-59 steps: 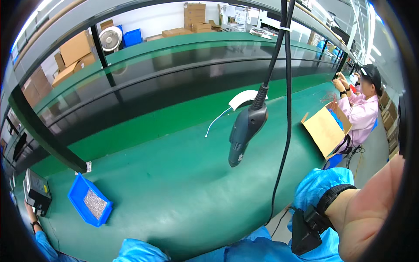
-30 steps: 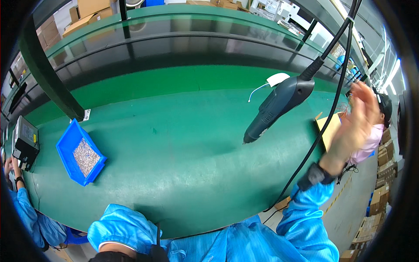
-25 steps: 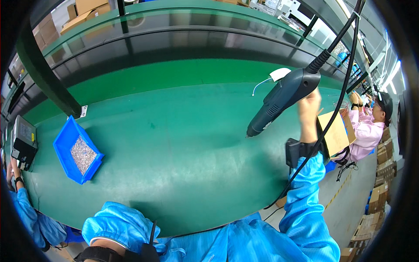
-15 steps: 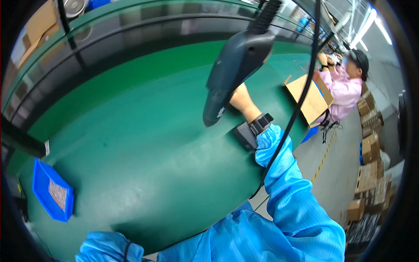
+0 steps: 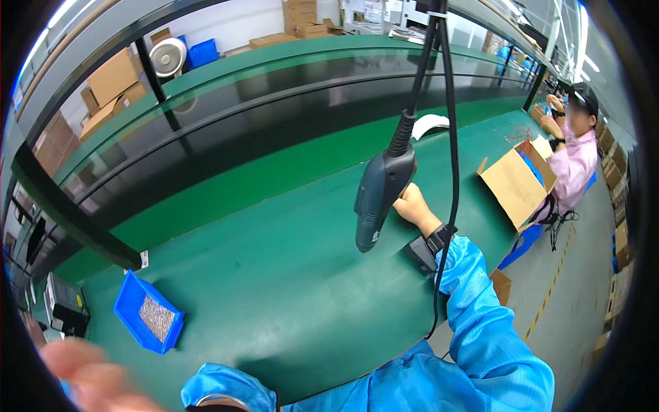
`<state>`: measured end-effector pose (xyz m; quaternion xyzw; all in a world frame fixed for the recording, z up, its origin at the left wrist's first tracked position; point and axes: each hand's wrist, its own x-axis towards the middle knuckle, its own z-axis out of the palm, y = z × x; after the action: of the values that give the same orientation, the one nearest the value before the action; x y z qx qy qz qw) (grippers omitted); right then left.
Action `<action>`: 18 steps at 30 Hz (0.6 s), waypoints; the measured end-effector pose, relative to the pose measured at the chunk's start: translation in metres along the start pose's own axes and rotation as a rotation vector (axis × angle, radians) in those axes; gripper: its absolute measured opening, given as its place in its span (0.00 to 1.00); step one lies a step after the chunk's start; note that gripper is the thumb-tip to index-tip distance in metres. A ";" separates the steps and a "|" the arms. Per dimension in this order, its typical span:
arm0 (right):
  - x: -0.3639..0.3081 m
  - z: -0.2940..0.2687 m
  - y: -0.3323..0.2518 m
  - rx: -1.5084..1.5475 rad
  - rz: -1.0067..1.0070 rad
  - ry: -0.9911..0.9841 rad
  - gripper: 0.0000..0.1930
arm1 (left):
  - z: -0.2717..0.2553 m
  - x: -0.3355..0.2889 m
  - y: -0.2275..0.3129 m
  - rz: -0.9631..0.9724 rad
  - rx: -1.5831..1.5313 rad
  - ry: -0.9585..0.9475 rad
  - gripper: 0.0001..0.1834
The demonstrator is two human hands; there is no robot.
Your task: Assembling electronic components using a power screwdriver on a production line.
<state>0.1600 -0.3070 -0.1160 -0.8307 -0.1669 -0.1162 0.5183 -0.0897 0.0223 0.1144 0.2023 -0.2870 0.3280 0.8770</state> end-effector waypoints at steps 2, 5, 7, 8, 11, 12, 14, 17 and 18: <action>0.005 0.002 0.006 0.069 0.031 -0.015 0.07 | 0.013 -0.018 -0.029 -0.547 -0.399 -0.134 0.39; 0.011 -0.001 0.008 0.060 0.013 -0.020 0.07 | -0.005 -0.014 -0.044 -0.860 -0.663 -0.455 0.39; 0.010 0.001 0.001 0.029 0.044 -0.045 0.07 | -0.001 -0.003 -0.043 -0.968 -0.746 -0.390 0.35; 0.012 0.000 0.003 0.050 0.031 -0.056 0.07 | 0.000 -0.002 -0.042 -0.956 -0.737 -0.372 0.35; 0.009 0.003 -0.004 -0.021 0.016 -0.048 0.08 | 0.004 -0.004 -0.037 -0.917 -0.710 -0.323 0.34; 0.008 0.003 -0.003 -0.010 0.002 -0.033 0.08 | 0.006 -0.006 -0.035 -0.902 -0.700 -0.307 0.34; 0.006 0.001 -0.002 0.001 -0.008 -0.017 0.07 | 0.010 -0.009 -0.032 -0.877 -0.674 -0.274 0.34; 0.004 -0.001 -0.001 -0.018 -0.027 -0.018 0.07 | 0.014 -0.014 -0.025 -0.851 -0.633 -0.222 0.34; 0.005 0.001 0.001 0.009 -0.027 -0.012 0.07 | 0.015 -0.015 -0.022 -0.843 -0.620 -0.206 0.33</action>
<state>0.1652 -0.3057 -0.1152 -0.8267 -0.1816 -0.1174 0.5195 -0.0890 -0.0085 0.1122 0.0624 -0.3489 -0.1746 0.9186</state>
